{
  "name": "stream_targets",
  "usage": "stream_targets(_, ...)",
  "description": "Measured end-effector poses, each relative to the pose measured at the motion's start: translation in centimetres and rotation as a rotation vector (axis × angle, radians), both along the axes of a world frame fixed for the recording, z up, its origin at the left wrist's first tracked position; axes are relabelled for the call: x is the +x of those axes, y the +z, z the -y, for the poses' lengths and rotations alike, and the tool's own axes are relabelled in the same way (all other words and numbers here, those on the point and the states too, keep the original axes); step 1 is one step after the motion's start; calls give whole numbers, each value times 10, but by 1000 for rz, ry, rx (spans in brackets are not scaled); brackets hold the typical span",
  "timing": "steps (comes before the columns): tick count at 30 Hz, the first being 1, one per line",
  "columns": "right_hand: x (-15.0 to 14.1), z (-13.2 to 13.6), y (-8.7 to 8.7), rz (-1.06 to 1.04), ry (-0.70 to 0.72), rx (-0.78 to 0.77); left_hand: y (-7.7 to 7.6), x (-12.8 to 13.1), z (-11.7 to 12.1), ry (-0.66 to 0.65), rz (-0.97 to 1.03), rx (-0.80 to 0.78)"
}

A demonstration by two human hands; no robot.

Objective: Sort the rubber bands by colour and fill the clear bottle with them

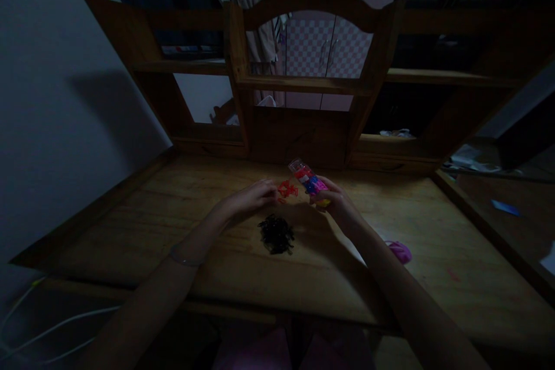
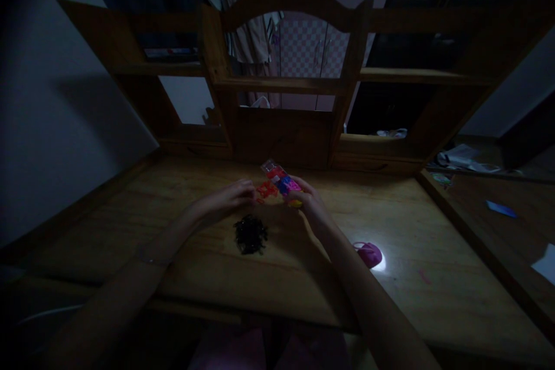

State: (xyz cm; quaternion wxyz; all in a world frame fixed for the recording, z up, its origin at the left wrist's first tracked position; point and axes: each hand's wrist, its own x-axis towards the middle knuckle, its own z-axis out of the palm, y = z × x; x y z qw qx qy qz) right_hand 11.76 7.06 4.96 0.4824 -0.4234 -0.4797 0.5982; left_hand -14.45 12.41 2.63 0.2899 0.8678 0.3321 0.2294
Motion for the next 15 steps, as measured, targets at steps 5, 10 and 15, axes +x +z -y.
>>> stream_targets(5,0,-3,-2,20,-18,-4,5,8,9,48,73,-24)
stream_targets(10,1,-4,-1,4,-4,-24,20,14,15,39,210,-223)
stream_targets(15,-1,3,6,27,12,10,21,12,7,-208,-5,-270)
